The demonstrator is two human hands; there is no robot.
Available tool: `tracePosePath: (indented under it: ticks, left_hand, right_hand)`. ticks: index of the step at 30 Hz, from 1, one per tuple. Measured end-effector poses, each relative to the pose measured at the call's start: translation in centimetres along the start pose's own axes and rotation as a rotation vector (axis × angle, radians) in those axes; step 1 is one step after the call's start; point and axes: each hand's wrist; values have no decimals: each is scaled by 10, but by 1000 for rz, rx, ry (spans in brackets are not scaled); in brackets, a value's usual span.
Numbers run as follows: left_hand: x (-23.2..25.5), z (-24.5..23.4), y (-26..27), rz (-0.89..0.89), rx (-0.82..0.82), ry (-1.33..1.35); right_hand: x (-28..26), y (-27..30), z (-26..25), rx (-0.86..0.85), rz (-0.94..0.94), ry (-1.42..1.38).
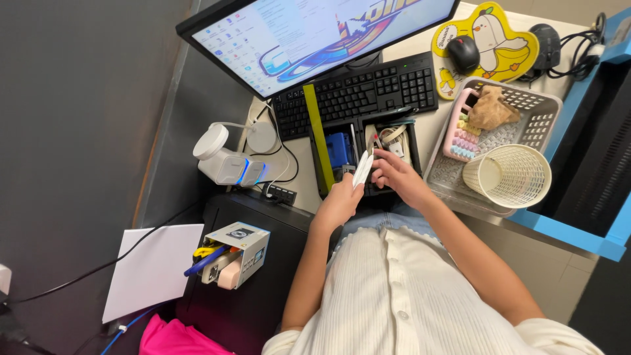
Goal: The person places a pink cloth over a treadmill and then moves to a desk to organize items. They wipe a white plastic basket with a cloth, place it on the desk, and then sort through a drawer organizer, moving pens, a ruler, and other small items into the basket.
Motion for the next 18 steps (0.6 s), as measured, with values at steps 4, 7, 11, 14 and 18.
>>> tracePosePath:
  ticks: [4,7,11,14,18]
  left_hand:
    - [-4,4,-5,67,-67,99]
    - [-10,8,-11,54,-222,229]
    - [-7,15,-18,70,-384,441]
    - [-8,26,-27,68,-432,499]
    - [-25,50,-48,149,-545,564]
  right_hand:
    - [-2,1,-22,-57,-45,-114]
    - [-16,6,-22,-67,24,-233]
    - [-9,7,-36,-6,-30,-254]
    - [-13,14,-47,96,-46,-182]
    - [-28,29,-59,164,-143,34]
Point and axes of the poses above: each hand's wrist, its own y-axis away from the middle knuckle, its own z-axis out of the palm, x = y × z, and after that the axes turned 11 degrees about y, right-handed
